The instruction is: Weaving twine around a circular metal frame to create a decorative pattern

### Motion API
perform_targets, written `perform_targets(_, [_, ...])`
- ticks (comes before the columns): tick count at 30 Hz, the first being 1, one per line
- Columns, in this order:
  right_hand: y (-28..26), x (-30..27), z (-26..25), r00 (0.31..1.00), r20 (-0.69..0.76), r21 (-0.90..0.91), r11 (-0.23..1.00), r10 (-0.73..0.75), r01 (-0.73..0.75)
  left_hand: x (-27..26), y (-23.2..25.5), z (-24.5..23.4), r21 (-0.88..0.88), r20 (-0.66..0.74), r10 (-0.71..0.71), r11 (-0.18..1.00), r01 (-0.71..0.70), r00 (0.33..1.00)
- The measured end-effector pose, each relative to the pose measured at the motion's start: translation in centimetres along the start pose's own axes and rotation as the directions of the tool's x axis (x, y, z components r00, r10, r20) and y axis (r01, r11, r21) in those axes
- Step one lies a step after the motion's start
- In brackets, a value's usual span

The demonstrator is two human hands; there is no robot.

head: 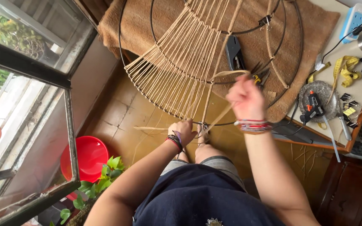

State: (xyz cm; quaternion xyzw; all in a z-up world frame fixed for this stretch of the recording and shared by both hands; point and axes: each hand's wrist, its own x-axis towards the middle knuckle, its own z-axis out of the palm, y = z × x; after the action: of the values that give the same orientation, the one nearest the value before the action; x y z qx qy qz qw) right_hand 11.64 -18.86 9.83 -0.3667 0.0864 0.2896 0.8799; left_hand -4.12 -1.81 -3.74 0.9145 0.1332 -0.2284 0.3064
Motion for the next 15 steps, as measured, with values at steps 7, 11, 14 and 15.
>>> perform_targets(7, [6.1,-5.4,-6.4,0.875,0.123,-0.955,0.297,0.469,-0.025,-1.6,2.4,-1.0,-0.8,0.14,-0.051,0.582,0.143,0.989])
perform_targets(11, [7.7,-3.9,-2.5,0.905,-0.187,-0.74,0.551,0.382,-0.386,-1.7,1.2,-1.6,-0.518,0.125,-0.086,0.844,0.139,0.988])
perform_targets(14, [0.5,-1.8,2.5,0.98,-0.142,0.039,0.99,0.138,-0.134,-1.3,0.0,-1.4,0.009,0.017,0.047,0.999,-0.048,0.999])
perform_targets(15, [-1.1,-1.6,1.3,0.981,-0.141,0.039,0.991,0.134,-0.13,-0.8,-0.4,-1.1,0.011,0.015,0.051,0.999,-0.051,0.999])
